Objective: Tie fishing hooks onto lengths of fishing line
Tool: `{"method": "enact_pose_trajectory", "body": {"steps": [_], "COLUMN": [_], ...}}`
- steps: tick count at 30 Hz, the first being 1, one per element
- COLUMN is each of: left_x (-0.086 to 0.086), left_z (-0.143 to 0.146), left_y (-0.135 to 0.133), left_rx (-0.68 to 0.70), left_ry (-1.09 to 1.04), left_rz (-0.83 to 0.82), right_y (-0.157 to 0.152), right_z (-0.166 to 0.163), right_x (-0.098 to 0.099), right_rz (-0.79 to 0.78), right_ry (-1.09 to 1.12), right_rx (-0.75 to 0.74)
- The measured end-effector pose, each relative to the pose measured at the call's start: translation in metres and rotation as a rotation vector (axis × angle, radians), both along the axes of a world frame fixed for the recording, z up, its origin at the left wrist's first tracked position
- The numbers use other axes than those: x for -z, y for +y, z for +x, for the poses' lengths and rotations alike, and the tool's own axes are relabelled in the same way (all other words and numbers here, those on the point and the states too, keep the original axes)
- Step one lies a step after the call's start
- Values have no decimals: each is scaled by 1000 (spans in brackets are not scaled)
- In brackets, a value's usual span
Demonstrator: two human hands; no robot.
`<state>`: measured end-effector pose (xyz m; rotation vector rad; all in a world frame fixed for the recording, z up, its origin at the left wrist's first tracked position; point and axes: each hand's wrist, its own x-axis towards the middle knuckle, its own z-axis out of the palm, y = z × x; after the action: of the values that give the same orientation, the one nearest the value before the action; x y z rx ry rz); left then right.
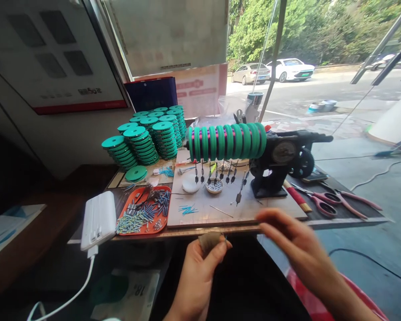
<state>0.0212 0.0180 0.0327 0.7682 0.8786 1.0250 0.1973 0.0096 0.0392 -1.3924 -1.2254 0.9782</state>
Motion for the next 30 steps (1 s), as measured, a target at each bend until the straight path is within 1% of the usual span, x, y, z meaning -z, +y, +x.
{"method": "enact_pose_trajectory", "body": {"steps": [1, 2, 3, 6, 8, 9, 10, 11, 13, 14, 15, 16, 17, 19, 21, 23, 25, 28, 30], "left_x": [-1, -2, -3, -8, -10, -10, -10, -10, -9, -8, -8, -7, -6, -4, -3, -4, -6, -9, -9], "left_z": [-1, -2, -3, -2, 0, 1, 1, 2, 3, 4, 6, 7, 9, 12, 12, 10, 6, -1, -4], "left_y": [0, -1, -1, -3, -4, -5, -5, -5, -5, -5, -5, -5, -6, -7, -7, -6, -4, -1, 1], "left_rx": [-9, -3, 8, 43, 51, 53, 54, 50, 41, 39, 46, 64, 88, 143, 168, 145, 95, 10, -33], "left_ry": [-2, -17, -38, -83, -80, -75, -70, -62, -27, -1, 24, 42, 51, 39, 23, 31, 52, 59, 64], "left_rz": [-1, -2, -4, 3, 4, 1, -2, -5, -2, 3, 10, 19, 24, 21, -2, -28, -29, -21, -16], "right_y": [-5, -9, -12, -17, -21, -25, -30, -38, -53, -60, -64, -66, -65, -57, -46, -39, -37, -38, -34], "right_z": [10, 19, 25, 25, 15, 9, 4, 0, -7, -9, -12, -15, -18, -24, -30, -33, -33, -31, -31], "right_x": [7, 16, 27, 60, 73, 76, 76, 75, 69, 65, 62, 59, 56, 54, 55, 57, 59, 56, 48], "right_rz": [26, 15, -17, -146, -182, -168, -122, -38, 229, 383, 514, 609, 667, 708, 706, 692, 633, 471, 311], "right_ry": [-59, -93, -107, -67, -34, -40, -75, -139, -323, -414, -480, -521, -545, -569, -595, -616, -575, -358, -151], "right_rx": [139, 239, 287, 252, 241, 265, 299, 339, 392, 379, 329, 258, 177, 29, -48, -76, -103, -175, -179]}}
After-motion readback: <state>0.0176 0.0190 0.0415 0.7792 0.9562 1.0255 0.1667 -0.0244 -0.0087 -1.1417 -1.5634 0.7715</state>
